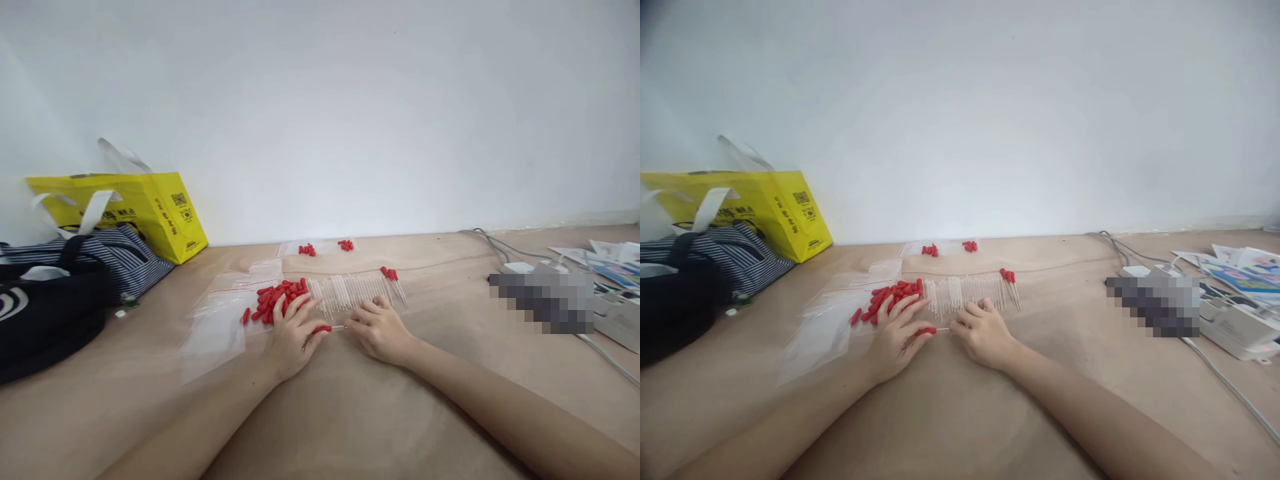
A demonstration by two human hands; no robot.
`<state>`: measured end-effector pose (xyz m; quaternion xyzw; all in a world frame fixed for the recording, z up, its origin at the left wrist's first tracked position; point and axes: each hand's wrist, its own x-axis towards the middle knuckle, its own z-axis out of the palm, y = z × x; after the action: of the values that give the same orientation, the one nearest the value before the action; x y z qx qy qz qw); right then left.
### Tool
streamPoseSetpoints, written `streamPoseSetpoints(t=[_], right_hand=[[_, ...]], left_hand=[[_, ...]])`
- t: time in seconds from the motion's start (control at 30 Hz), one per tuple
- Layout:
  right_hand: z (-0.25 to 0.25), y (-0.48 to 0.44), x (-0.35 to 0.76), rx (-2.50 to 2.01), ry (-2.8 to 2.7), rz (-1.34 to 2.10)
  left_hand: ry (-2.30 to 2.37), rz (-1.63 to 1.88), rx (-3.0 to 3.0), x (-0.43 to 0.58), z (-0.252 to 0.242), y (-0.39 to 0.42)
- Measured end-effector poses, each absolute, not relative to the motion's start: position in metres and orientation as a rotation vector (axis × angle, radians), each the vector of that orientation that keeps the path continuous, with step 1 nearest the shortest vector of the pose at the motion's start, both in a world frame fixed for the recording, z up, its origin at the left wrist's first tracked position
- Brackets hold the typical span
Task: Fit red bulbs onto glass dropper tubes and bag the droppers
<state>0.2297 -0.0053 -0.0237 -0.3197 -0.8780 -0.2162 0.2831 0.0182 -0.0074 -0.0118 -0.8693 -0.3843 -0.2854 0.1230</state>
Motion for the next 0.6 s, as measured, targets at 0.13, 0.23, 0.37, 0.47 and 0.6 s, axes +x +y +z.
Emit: streamPoseSetpoints(t=[0.13, 0.23, 0.37, 0.47, 0.6], right_hand=[[-0.024, 0.013, 0.252, -1.243, -2.146, -0.592], [-0.023, 0.03, 0.274, -1.68, -1.877, -0.459], [-0.022, 0.042, 0.288, -2.042, -1.784, -0.226], [-0.022, 0.044, 0.288, -2.15, -1.784, -0.163], [-0.023, 0.044, 0.284, -2.186, -1.793, -0.163]], left_hand=[[-1.271, -0.815, -2.382, 0.009, -0.017, 0.003], [-1.352, -0.847, -2.281, 0.004, -0.021, 0.009], [-1.392, -0.879, -2.243, 0.003, -0.024, 0.011], [-1.425, -0.86, -2.234, 0.004, -0.024, 0.011], [-1.44, -0.804, -2.224, 0.004, -0.024, 0.011]])
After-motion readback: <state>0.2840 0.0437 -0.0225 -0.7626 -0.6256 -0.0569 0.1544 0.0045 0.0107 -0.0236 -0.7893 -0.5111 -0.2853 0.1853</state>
